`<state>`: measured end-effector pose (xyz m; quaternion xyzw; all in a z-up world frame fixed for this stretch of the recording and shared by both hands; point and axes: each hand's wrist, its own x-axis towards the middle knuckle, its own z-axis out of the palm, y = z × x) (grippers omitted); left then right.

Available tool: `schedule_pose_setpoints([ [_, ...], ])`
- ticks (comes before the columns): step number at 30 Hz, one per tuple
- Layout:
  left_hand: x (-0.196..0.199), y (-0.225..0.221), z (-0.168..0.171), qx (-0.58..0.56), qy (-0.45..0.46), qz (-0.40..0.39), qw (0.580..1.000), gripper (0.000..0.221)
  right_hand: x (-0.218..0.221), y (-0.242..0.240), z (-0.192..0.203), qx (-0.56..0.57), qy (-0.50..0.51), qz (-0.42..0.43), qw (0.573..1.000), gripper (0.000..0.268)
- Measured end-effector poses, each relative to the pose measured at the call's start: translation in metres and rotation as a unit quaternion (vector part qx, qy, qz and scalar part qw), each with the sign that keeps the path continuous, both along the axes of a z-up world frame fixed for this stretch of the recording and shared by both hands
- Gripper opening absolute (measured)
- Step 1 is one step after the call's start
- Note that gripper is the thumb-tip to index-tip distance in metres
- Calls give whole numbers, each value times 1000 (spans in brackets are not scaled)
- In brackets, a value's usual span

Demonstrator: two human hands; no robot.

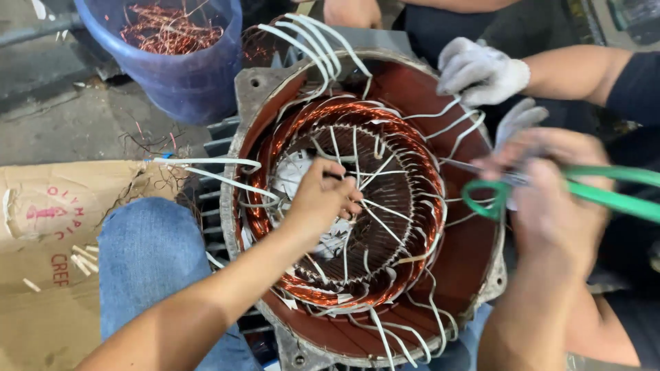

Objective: Cutting and arranging copper windings and insulation wires inside a large electric motor stator.

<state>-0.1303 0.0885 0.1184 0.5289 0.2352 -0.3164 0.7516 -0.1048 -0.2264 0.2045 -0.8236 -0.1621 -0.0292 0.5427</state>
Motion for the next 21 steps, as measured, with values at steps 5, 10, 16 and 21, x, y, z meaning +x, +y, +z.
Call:
schedule_pose_setpoints([
  [5,21,25,14,209,-226,-116,944,29,-124,-210,-8,197,12,184,963,44],
  [10,50,32,27,375,-371,-362,769,50,-289,-169,-93,-386,74,-218,893,107],
  [16,106,13,-32,286,-349,-518,727,53,-309,-74,-140,-443,343,-482,674,127],
  [21,105,16,-13,335,-308,-513,728,33,-328,-56,-148,-411,181,-519,727,103],
])
